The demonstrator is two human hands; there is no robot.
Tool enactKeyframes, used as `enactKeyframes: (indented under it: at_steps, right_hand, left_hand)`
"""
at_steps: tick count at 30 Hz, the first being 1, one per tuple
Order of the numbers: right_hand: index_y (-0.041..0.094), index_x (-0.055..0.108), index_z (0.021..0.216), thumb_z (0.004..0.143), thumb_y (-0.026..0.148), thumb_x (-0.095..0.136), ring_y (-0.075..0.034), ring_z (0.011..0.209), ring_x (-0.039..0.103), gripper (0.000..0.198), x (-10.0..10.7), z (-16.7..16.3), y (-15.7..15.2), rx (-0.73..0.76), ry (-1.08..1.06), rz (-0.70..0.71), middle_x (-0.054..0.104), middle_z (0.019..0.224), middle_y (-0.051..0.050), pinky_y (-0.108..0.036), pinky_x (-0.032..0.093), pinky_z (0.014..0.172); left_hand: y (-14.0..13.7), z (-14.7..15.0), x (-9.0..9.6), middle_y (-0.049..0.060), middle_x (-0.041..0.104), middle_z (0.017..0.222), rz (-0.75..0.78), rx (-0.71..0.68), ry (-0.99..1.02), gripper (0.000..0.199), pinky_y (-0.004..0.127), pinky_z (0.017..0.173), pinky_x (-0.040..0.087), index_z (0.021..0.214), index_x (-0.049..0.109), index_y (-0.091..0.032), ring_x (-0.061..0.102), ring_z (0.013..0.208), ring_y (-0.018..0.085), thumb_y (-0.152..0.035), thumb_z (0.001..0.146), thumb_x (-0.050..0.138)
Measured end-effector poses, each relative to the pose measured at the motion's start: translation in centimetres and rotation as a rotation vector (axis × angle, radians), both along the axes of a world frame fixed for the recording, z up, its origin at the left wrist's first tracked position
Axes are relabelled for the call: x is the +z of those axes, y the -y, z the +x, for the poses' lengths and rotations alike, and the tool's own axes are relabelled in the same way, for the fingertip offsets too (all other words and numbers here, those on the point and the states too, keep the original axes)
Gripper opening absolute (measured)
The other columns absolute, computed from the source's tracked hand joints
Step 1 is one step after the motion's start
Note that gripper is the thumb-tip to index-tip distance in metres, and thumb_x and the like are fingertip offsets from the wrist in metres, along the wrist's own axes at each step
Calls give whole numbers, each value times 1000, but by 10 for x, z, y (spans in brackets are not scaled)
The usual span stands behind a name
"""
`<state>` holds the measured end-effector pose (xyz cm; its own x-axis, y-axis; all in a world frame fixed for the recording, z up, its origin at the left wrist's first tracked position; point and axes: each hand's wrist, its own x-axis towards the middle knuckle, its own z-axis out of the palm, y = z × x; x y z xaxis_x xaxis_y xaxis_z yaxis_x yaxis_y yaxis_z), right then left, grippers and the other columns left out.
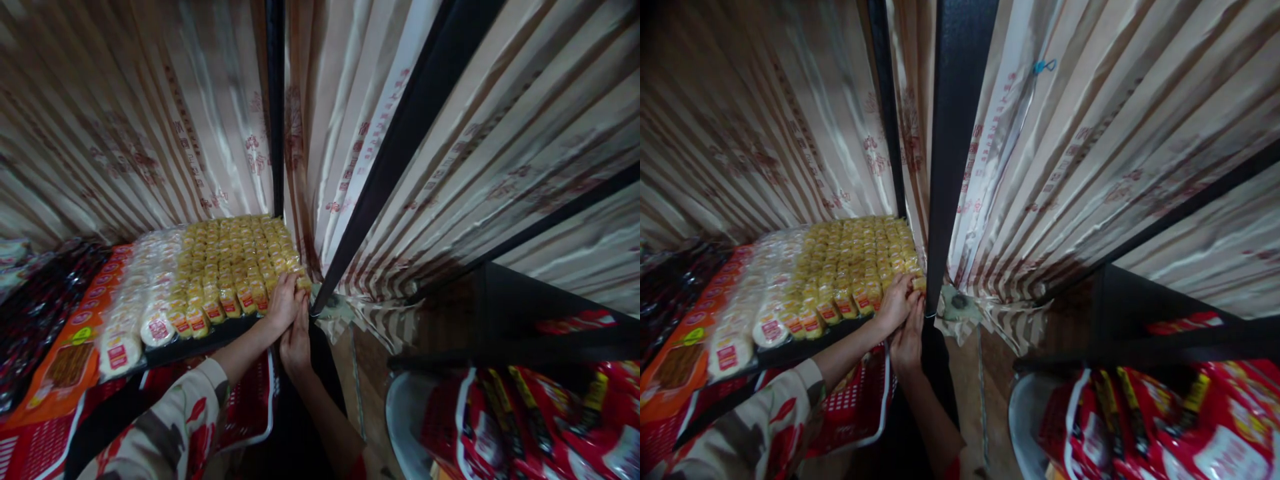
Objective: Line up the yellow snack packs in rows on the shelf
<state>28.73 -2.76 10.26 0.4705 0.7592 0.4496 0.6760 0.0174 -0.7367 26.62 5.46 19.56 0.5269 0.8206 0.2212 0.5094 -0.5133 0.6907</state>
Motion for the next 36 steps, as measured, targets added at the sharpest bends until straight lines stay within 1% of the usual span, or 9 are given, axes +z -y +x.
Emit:
enactKeyframes:
  at_steps: [3,6,9,12,15,19,24,31,36]
  right_hand:
    - [13,3,146,89,22,32,-27,139,11,64,-4,0,-3,-7,25,3,10,152,-13,-55,26,108]
    - [15,3,146,90,22,31,-26,139,10,63,-6,-1,-4,-23,46,22,9,152,-13,-55,26,108]
    - [14,6,145,90,18,26,-26,139,11,59,-4,-2,-5,-45,44,21,10,152,-13,-55,25,108]
    - [12,9,145,90,16,25,-26,139,12,58,-3,-2,-5,-44,42,9,11,152,-14,-55,25,108]
    - [12,9,145,90,18,27,-26,139,13,58,-5,-1,-7,-42,51,21,13,151,-15,-56,26,107]
    - [11,9,145,90,26,33,-28,139,13,62,-10,0,-10,-46,68,37,13,151,-17,-58,26,106]
    - [12,6,145,88,28,36,-29,139,12,66,-10,2,-10,-32,95,29,11,151,-17,-58,27,106]
    - [14,6,145,87,17,32,-28,139,11,64,-3,2,-9,-44,128,50,8,152,-14,-57,27,105]
    - [14,5,145,86,15,31,-28,139,10,65,0,1,-11,-58,160,21,7,152,-15,-57,28,105]
  left_hand:
    - [6,-10,1,9,54,105,40,45,11,31,33,90,45,115,50,-16,54,98,18,-14,84,42]
    - [11,-25,0,8,55,103,89,45,-151,29,31,85,47,110,54,-18,56,93,17,-16,88,36]
    - [13,-41,-6,6,56,105,152,-46,-358,31,27,80,47,112,55,-20,57,90,16,-15,88,35]
    - [11,-54,-14,8,55,117,299,-180,-455,36,29,88,45,121,50,-19,52,105,18,-15,88,36]
    - [9,-59,-20,9,45,135,453,-311,-517,41,35,92,44,128,45,-18,45,117,21,-14,88,37]
    - [11,-57,-27,9,36,143,561,-308,-662,46,38,83,48,132,42,-15,45,114,25,-12,87,33]
    - [16,-55,-32,9,37,143,612,-273,-736,48,40,84,45,131,44,-12,43,114,27,-12,84,35]
    - [15,-64,-36,8,35,144,662,-294,-742,44,40,85,42,128,47,-14,42,115,26,-14,86,34]
    - [13,-68,-33,6,37,143,588,-325,-680,42,39,87,41,124,50,-18,43,117,26,-12,84,39]
